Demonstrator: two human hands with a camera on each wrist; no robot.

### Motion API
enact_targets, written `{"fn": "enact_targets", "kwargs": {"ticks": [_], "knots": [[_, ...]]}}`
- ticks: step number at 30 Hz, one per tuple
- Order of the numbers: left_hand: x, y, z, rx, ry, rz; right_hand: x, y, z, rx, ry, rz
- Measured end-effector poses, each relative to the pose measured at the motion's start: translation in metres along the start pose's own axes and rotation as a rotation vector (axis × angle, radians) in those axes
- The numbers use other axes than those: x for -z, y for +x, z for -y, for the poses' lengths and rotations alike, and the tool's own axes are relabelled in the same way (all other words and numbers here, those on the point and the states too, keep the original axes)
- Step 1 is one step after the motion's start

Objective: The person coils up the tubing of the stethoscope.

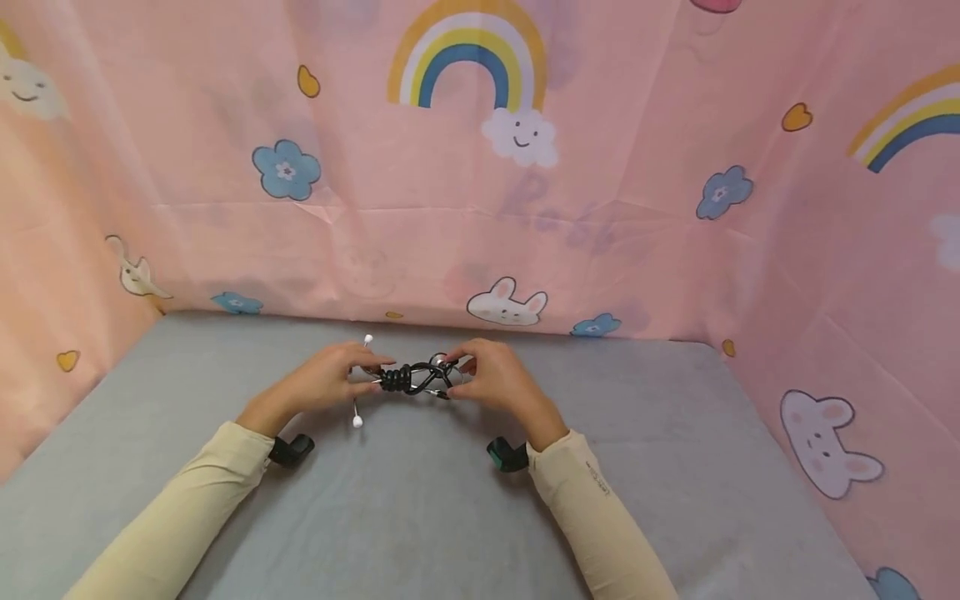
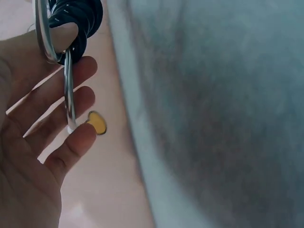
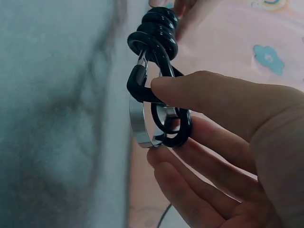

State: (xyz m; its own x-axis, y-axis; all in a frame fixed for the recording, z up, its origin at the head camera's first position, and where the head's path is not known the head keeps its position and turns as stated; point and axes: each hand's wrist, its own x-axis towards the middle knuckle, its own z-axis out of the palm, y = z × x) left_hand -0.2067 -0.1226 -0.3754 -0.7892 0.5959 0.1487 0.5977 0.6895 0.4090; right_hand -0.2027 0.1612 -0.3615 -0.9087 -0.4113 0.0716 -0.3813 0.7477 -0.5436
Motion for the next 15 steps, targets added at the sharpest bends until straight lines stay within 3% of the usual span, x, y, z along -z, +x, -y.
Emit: {"fn": "enact_targets", "kwargs": {"ticks": [3,10,15], "knots": [[-0.003,0.006,0.005,0.011,-0.031,0.013,-0.002,0.005,-0.006,-0.001,0.006,0.041],[-0.014,0.011,0.008,-0.001,0.032,0.053,-0.008,0.011,-0.016,-0.021,0.012,0.126],[-0.014,0.012,0.002,0.0,0.024,0.018,-0.009,0.012,-0.018,-0.04,-0.003,0.161]]}}
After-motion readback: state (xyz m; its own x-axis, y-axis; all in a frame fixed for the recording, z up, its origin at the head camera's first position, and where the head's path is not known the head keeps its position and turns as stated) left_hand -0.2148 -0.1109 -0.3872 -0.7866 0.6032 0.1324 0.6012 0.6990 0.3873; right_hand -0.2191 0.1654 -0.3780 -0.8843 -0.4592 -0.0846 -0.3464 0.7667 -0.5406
